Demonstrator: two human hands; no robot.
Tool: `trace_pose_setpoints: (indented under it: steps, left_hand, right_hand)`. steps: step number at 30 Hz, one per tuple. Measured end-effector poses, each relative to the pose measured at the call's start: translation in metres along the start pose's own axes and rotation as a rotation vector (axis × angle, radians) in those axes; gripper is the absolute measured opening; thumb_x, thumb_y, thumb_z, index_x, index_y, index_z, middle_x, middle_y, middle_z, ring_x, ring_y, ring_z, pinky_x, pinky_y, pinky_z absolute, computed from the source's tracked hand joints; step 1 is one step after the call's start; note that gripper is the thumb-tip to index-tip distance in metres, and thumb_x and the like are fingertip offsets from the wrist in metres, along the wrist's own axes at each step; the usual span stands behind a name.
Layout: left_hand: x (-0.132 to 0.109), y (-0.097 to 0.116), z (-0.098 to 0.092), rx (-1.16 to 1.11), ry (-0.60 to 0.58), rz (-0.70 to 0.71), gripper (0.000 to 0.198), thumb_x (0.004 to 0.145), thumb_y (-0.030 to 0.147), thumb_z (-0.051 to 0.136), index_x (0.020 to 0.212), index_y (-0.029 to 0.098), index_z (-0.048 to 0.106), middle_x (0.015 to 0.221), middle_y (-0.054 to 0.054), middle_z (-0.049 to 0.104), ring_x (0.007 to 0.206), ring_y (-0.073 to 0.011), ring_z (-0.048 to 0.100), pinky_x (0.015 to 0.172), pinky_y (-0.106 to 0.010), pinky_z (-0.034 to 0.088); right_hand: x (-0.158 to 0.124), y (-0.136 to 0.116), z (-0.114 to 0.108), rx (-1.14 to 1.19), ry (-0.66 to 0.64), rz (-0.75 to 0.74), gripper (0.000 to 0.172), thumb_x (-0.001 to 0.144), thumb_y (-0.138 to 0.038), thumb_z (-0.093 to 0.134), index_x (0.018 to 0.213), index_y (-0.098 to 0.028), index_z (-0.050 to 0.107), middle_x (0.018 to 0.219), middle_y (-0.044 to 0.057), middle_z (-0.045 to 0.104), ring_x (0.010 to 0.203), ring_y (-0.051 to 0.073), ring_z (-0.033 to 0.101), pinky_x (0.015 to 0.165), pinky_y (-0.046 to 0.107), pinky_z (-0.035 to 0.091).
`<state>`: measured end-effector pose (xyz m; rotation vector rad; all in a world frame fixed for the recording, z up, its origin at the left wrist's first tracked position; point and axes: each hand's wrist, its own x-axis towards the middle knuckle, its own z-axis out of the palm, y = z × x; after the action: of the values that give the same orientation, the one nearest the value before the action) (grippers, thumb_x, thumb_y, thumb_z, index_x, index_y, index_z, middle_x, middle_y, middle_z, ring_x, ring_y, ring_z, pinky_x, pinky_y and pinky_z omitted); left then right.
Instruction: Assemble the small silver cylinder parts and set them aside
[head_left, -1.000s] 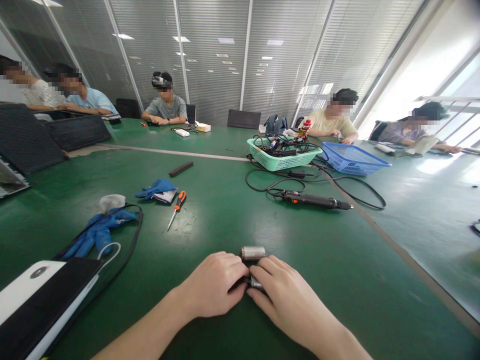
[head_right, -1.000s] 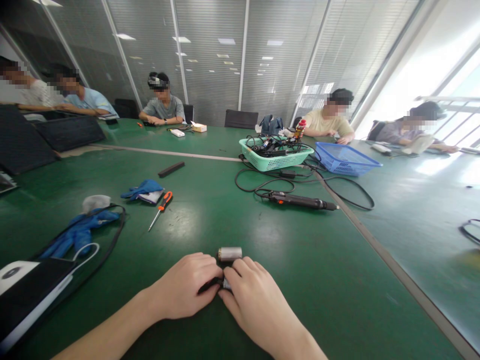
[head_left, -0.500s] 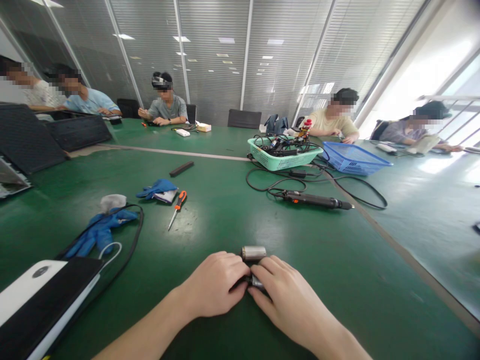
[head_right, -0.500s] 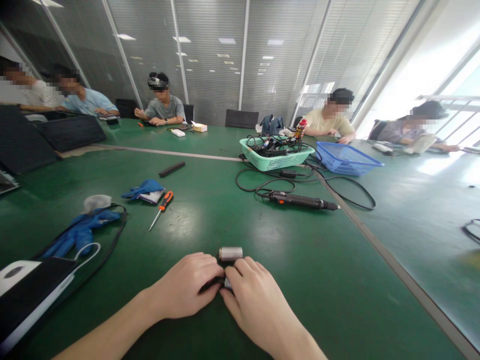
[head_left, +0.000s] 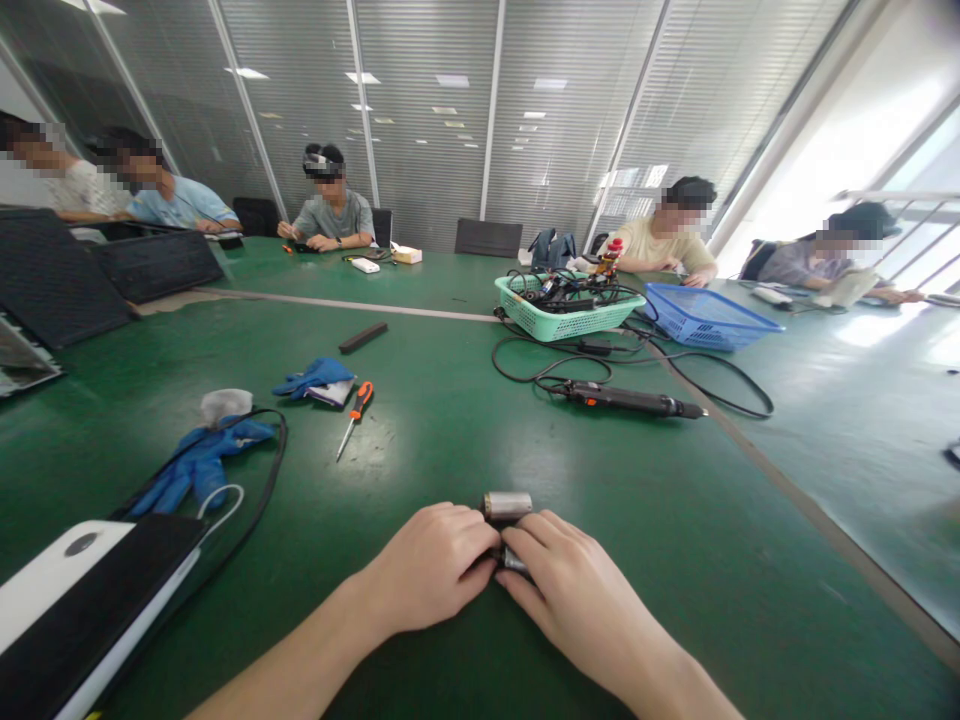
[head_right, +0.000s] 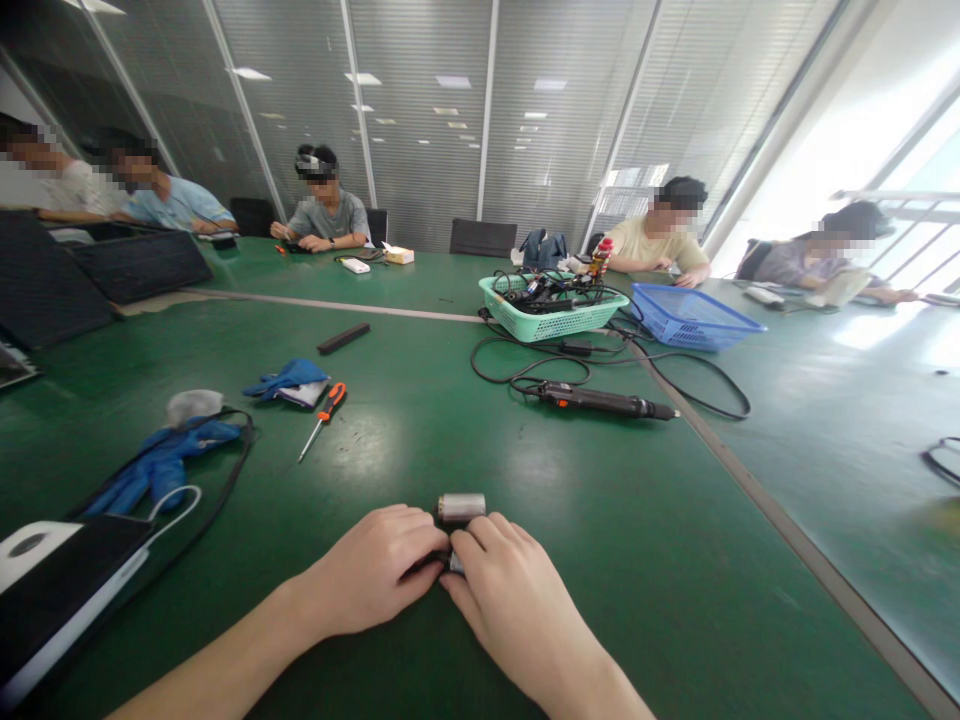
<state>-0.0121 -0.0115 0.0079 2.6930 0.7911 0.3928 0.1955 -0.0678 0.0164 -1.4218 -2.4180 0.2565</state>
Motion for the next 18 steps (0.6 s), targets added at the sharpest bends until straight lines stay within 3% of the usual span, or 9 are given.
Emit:
trace_pose_setpoints:
  steps: [18]
  left_hand:
    - [0.0008, 0.0002, 0.0008, 0.017, 0.002, 0.002, 0.003, 0.097, 0.02, 0.06, 0.094, 0.02, 0.061, 0.091, -0.001, 0.066, 0.085, -0.0194, 0.062, 0.077, -0.032, 0.043]
  right_hand:
    - [-0.0007, -0.0009, 0.0007, 0.009, 0.004, 0.01, 0.014, 0.096, -0.017, 0.067, 0.108, -0.021, 0.064, 0.101, 0.005, 0.065, 0.095, 0.026, 0.062, 0.083, 0.042, 0.052]
